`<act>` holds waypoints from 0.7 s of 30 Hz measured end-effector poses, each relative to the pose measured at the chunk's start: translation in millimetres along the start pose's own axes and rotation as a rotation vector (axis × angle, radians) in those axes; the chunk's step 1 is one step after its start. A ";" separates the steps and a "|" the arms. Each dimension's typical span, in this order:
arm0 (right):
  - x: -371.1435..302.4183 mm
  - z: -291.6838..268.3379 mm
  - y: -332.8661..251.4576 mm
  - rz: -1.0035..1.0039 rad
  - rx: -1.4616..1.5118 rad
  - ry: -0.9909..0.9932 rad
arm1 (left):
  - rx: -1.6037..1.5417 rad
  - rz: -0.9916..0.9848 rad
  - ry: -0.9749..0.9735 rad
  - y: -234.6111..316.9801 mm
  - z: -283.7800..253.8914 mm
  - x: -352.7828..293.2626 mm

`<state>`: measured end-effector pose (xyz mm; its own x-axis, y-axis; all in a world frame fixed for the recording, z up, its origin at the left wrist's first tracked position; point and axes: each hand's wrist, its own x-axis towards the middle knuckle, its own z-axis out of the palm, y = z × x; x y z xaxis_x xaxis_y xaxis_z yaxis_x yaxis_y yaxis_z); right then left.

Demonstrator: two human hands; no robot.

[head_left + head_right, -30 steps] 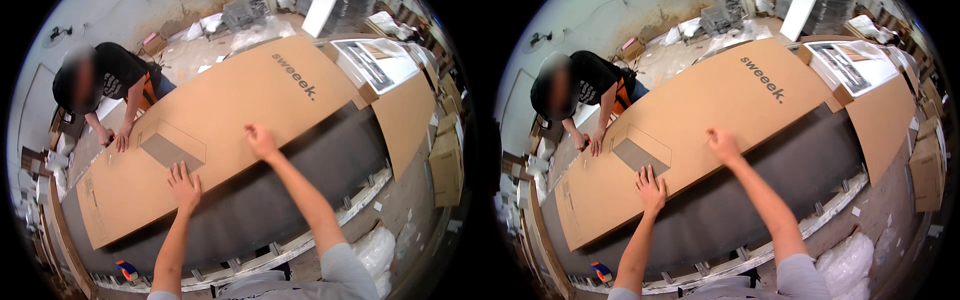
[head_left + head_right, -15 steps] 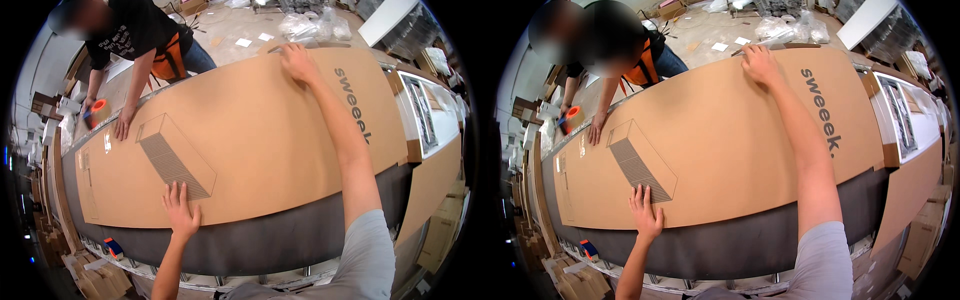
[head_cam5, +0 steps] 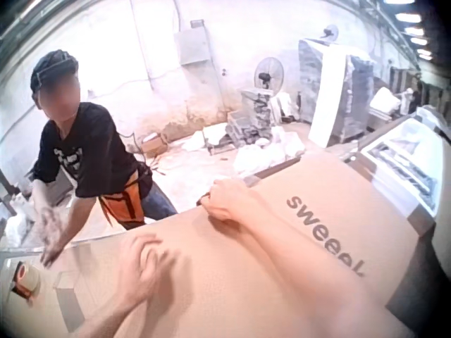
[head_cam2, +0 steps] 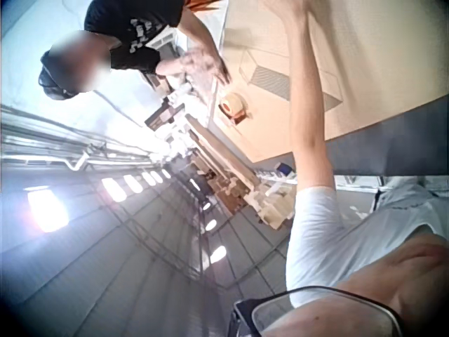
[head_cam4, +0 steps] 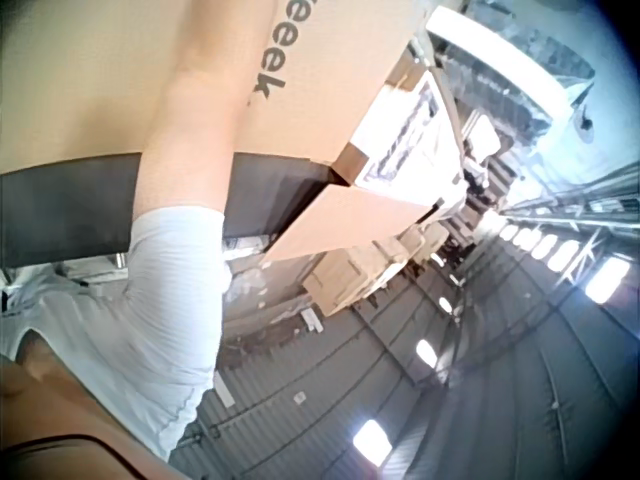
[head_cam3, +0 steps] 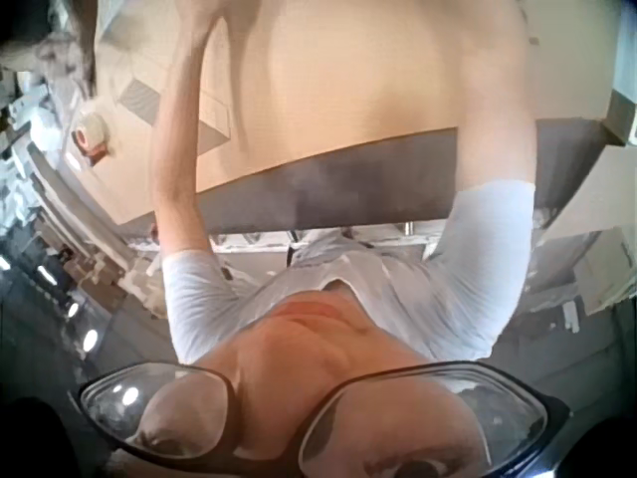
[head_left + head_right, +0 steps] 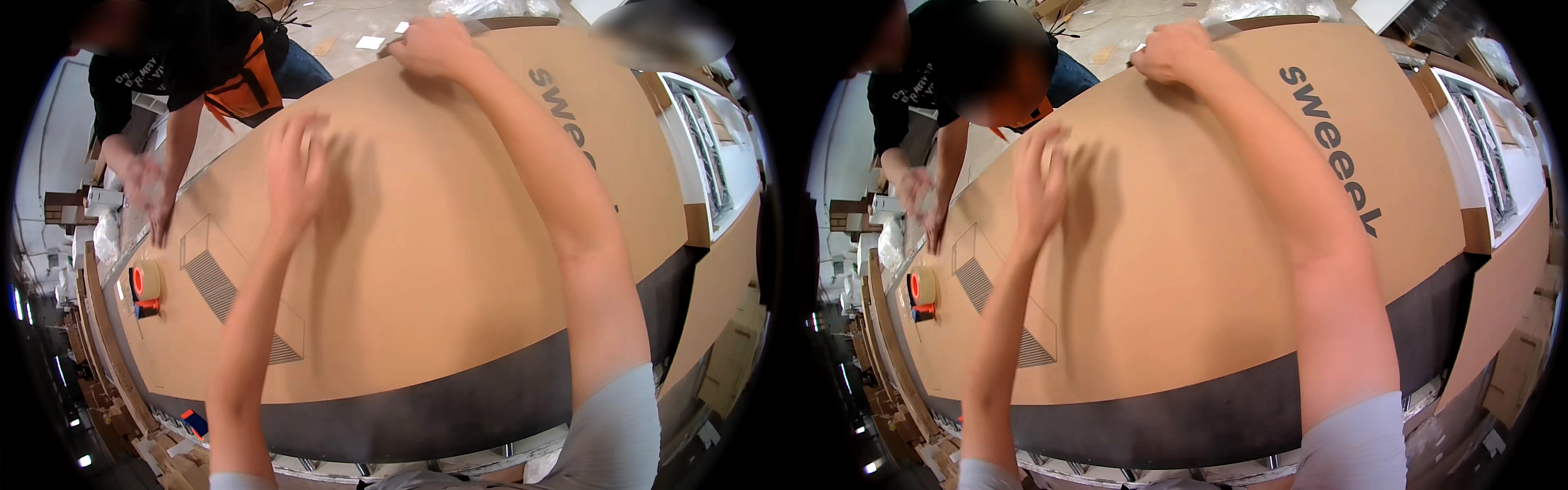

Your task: The person tapes several cardboard boxes closed on a conveyor belt by hand using a tape dispenser.

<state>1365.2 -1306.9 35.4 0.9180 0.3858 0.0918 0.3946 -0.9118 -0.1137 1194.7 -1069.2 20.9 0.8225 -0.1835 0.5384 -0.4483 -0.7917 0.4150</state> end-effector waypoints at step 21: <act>20.1 -10.4 54.4 0.001 0.037 0.103 | 0.065 -0.174 -0.460 -24.5 104.3 177.2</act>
<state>1404.7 -1350.2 41.3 0.9101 0.3670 0.1924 0.3969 -0.9055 -0.1500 1387.9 -1143.1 29.7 0.9589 -0.2723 0.0799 -0.2803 -0.8653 0.4156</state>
